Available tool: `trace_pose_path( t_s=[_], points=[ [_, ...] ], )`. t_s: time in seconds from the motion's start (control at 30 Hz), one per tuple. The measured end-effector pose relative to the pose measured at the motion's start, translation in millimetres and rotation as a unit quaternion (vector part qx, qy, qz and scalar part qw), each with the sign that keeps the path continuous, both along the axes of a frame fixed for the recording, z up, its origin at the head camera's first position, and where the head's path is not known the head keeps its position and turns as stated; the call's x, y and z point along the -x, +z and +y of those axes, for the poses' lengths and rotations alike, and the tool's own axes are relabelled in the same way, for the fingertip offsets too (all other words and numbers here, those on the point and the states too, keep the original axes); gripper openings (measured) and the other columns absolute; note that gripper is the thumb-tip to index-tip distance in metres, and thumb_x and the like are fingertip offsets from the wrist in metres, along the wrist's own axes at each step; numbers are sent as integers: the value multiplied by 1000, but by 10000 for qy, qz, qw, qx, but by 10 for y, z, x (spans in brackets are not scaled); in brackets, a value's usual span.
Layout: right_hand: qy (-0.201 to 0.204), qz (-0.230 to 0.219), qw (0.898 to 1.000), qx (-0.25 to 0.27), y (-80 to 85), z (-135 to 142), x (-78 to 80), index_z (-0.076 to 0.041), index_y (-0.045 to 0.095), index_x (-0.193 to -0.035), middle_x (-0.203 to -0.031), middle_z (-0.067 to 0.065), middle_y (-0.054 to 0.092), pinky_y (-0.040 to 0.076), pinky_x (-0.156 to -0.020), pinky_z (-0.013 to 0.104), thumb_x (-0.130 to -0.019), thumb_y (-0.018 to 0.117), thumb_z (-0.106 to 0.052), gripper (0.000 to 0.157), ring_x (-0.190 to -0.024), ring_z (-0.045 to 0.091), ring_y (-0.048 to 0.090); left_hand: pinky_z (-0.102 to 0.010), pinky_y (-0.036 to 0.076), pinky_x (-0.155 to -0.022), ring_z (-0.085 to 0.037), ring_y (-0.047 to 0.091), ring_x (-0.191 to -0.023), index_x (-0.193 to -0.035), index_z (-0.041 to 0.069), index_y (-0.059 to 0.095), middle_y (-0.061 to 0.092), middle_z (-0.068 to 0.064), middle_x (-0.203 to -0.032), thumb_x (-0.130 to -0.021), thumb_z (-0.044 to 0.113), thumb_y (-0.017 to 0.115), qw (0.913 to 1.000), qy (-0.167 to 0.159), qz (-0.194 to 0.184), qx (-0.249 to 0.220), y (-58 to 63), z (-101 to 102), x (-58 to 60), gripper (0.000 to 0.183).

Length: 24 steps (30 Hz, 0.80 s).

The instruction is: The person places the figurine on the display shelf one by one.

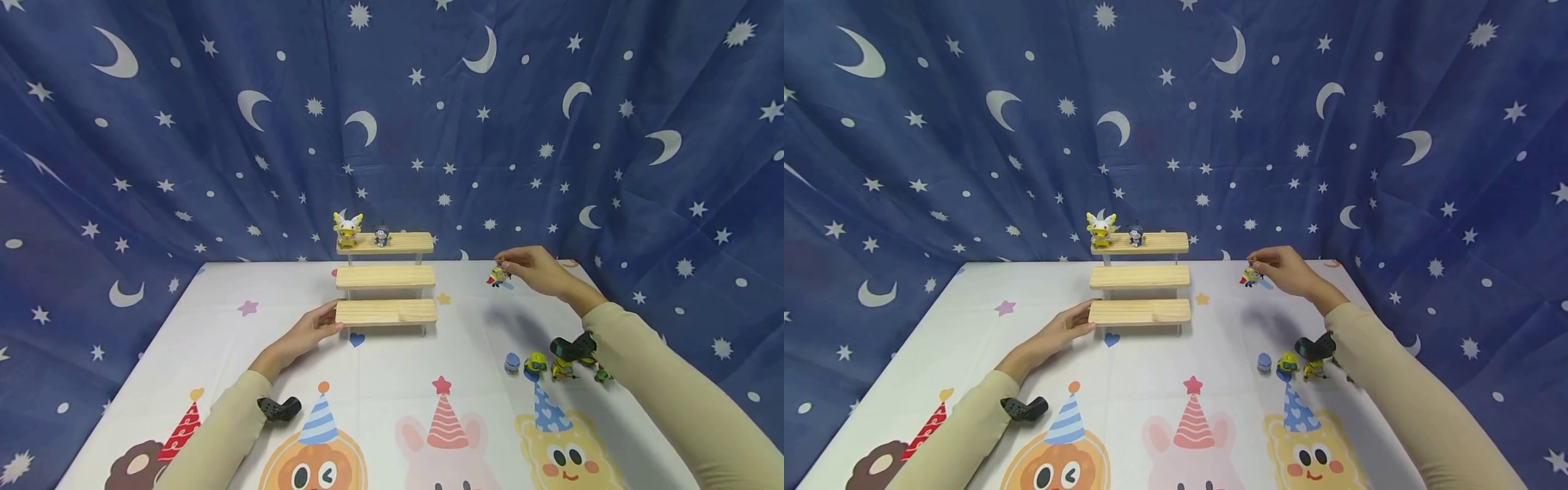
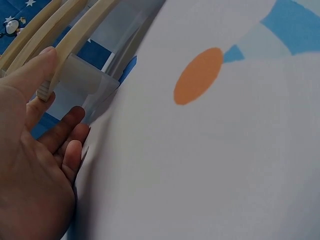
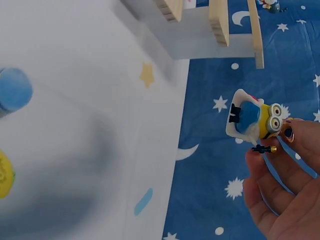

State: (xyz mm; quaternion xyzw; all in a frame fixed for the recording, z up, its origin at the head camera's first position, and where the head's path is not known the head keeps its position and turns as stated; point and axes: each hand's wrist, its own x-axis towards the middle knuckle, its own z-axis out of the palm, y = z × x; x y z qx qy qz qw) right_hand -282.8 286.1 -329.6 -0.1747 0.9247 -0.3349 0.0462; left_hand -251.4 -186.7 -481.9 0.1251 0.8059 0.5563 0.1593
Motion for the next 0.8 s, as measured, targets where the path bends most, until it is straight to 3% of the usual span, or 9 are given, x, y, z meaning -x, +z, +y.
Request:
trace_pose_path(
  t_s=[0.27, 0.8],
  points=[
    [-8, 9, 10000, 67, 14, -145, 54, 3, 58, -138, -138, 26, 62, 47, -109, 58, -107, 51, -16, 37, -128, 43, 59, -57, 34, -120, -36, 43, -143, -163, 14, 22, 40, -19, -159, -101, 37, 63, 10000, 14, -48, 0, 7, -5, -13, 78],
    [365, 46, 9991, 194, 163, -475, 176, 1, 60, -137, -136, 25, 63, 50, -106, 56, -106, 53, -16, 36, -123, 39, 63, -56, 35, -120, -37, 43, -144, -163, 13, 22, 38, -18, -161, -101, 36, 62, 10000, 12, -41, 2, 30, -2, -28, 77]
  ],
)
